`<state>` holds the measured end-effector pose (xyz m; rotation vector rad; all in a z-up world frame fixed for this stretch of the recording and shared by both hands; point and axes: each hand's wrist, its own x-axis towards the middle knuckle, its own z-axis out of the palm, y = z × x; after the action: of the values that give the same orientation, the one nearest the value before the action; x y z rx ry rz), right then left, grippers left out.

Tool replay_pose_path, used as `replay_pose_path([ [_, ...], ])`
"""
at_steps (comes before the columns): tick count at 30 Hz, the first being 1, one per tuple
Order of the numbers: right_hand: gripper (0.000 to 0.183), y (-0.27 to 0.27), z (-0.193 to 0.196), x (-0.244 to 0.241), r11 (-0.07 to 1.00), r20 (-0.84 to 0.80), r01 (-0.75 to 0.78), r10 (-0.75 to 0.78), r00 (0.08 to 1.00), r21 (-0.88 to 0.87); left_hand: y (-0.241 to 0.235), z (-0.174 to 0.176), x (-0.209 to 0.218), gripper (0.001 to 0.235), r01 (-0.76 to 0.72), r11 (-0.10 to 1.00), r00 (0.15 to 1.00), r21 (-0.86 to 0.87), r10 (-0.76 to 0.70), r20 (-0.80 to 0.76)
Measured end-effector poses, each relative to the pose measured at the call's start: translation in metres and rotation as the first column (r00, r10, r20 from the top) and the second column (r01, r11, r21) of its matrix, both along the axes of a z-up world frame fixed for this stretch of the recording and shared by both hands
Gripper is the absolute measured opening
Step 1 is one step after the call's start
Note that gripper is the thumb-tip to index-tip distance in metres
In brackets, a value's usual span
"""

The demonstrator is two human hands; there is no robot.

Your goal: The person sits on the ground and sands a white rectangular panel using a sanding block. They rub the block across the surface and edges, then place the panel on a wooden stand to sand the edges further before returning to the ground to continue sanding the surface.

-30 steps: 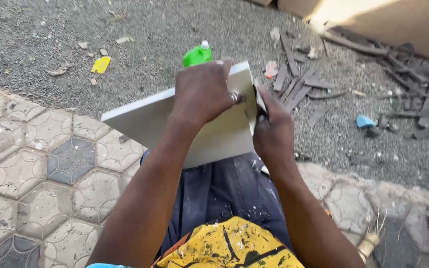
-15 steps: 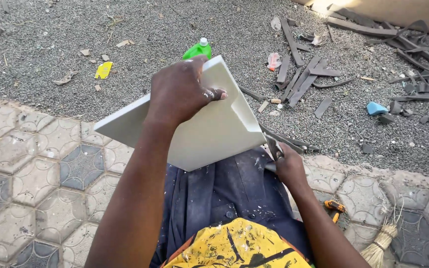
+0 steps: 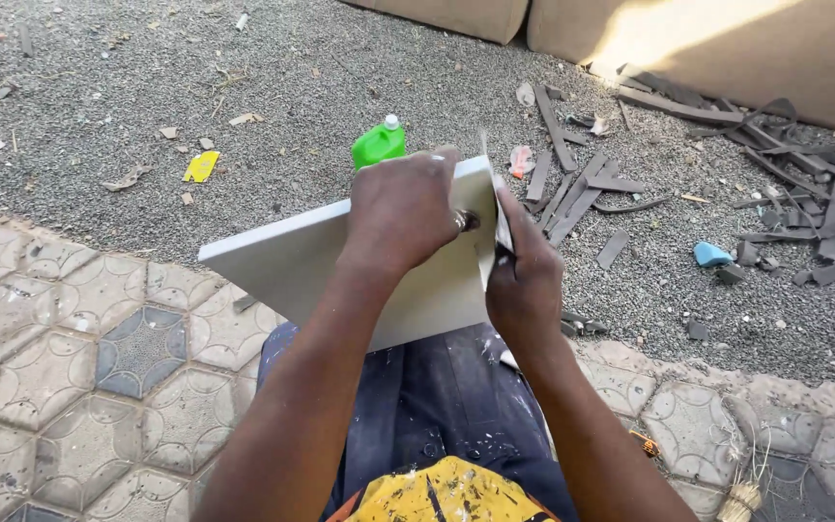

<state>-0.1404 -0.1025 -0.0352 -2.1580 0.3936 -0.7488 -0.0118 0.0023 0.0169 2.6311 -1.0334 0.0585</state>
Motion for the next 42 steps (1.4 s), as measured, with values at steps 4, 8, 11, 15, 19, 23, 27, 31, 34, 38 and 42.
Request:
replay_pose_path([
  [4, 0.043, -0.027, -0.068, -0.007, 0.975, -0.242, 0.134, -0.089, 0.966, 0.175, -0.007, -0.01, 0.002, 0.048, 0.053, 0.995, 0.998, -0.083, -0.051, 0.024],
  [8, 0.036, -0.013, 0.004, -0.003, 0.989, -0.007, 0.144, -0.144, 0.99, 0.027, -0.017, 0.002, -0.012, 0.066, 0.156, 0.967, 0.987, -0.204, -0.16, -0.002],
  [11, 0.026, -0.042, 0.014, 0.024, 0.974, 0.278, 0.224, -0.207, 0.938, -0.029, -0.034, 0.002, -0.021, 0.062, 0.147, 0.876, 0.986, -0.459, -0.166, -0.002],
  [15, 0.023, -0.047, 0.022, 0.046, 0.989, 0.264, 0.117, -0.137, 0.955, 0.088, -0.04, -0.01, -0.023, 0.049, 0.097, 0.839, 0.99, -0.535, -0.134, -0.031],
  [19, 0.027, -0.051, 0.015, 0.051, 0.988, 0.246, 0.094, -0.122, 0.962, 0.122, -0.01, -0.025, -0.031, 0.033, 0.218, 0.879, 0.957, -0.424, -0.107, 0.269],
  [23, 0.026, -0.083, -0.007, 0.07, 0.984, 0.257, 0.122, -0.151, 0.954, 0.127, 0.043, -0.035, -0.019, 0.046, 0.164, 0.909, 0.934, -0.383, -0.019, 0.356],
  [27, 0.022, -0.096, -0.011, 0.081, 0.97, 0.249, 0.107, -0.161, 0.955, 0.217, 0.095, -0.059, 0.012, 0.036, -0.027, 0.914, 0.887, -0.405, 0.208, 0.412],
  [31, 0.023, -0.102, -0.024, 0.094, 0.965, 0.256, 0.112, -0.174, 0.951, 0.238, 0.12, -0.07, 0.03, 0.063, -0.361, 0.724, 0.932, -0.588, 0.31, -0.19],
  [34, 0.023, -0.095, -0.019, 0.087, 0.957, 0.269, 0.149, -0.215, 0.939, 0.247, 0.103, -0.089, 0.037, 0.048, -0.415, 0.292, 0.842, -0.862, -0.235, -0.485],
  [38, 0.021, -0.094, -0.007, 0.079, 0.951, 0.306, 0.163, -0.243, 0.921, 0.264, 0.09, -0.134, 0.063, 0.032, -0.456, 0.248, 0.768, -0.855, -0.375, -0.519],
  [42, 0.018, -0.1, -0.013, 0.072, 0.933, 0.359, 0.151, -0.271, 0.893, 0.327, 0.081, -0.121, 0.053, 0.024, -0.486, 0.257, 0.721, -0.836, -0.422, -0.549],
])
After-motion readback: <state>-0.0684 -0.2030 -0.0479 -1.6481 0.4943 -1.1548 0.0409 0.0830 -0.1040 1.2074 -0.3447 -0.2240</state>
